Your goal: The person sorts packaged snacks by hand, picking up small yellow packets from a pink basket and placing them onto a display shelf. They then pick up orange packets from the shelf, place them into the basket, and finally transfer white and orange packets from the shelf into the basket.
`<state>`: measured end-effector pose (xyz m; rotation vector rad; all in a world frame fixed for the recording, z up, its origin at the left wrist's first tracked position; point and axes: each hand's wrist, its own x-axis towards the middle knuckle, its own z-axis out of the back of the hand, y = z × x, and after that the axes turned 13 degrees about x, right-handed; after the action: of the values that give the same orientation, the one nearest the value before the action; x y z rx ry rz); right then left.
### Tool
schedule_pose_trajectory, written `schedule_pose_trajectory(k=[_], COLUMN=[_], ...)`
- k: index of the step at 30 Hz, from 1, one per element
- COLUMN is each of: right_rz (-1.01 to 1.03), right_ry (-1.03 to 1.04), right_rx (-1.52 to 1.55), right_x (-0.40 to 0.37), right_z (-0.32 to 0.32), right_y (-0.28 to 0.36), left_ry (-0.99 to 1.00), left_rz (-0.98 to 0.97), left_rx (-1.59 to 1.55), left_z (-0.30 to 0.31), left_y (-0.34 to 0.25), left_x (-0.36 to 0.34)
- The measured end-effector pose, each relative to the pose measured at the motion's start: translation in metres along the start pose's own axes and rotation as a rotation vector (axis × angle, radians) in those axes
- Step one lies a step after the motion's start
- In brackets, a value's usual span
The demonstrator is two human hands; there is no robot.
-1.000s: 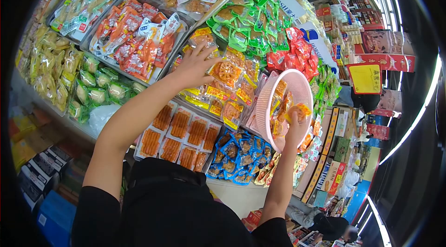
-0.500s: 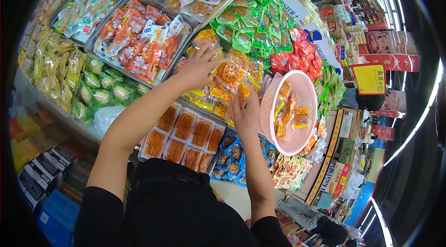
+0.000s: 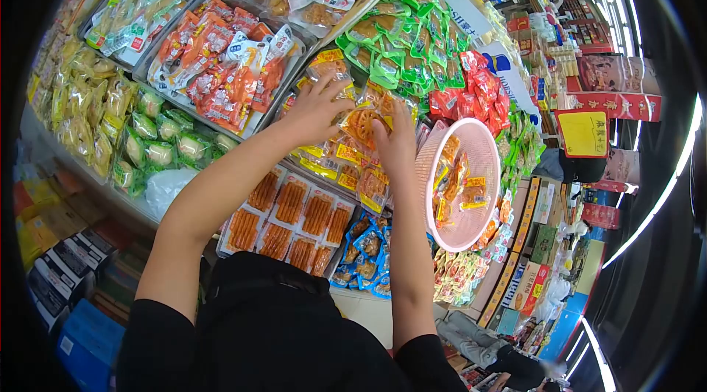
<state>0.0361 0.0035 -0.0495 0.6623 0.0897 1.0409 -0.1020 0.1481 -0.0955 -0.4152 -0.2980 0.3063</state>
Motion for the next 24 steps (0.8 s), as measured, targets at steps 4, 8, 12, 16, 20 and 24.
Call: schedule_pose_trajectory(k=[4, 8, 12, 16, 20, 24], right_rz=[0.008, -0.027, -0.138, -0.37, -0.469, -0.384], right_ry=[-0.08, -0.346, -0.28, -0.04, 0.1, 0.086], right_rx=[0.08, 0.029, -0.137, -0.116, -0.295, -0.304], right_x=[-0.003, 0.0, -0.022, -0.053, -0.039, -0.025], right_z=[0.045, 0.095, 0.12, 0.109, 0.116, 0.101], right_y=[0.022, 0.0, -0.123, -0.189, -0.155, -0.142], left_ry=[0.009, 0.001, 0.016, 0.006, 0.017, 0.031], left_rz=[0.008, 0.003, 0.017, 0.005, 0.009, 0.016], left_rx=[0.01, 0.024, 0.038, 0.041, 0.04, 0.043], left_z=[-0.002, -0.001, 0.0, -0.004, -0.004, -0.002], left_y=[-0.001, -0.001, -0.003, -0.001, -0.002, -0.003], left_x=[0.001, 0.0, 0.0, 0.0, 0.001, 0.002])
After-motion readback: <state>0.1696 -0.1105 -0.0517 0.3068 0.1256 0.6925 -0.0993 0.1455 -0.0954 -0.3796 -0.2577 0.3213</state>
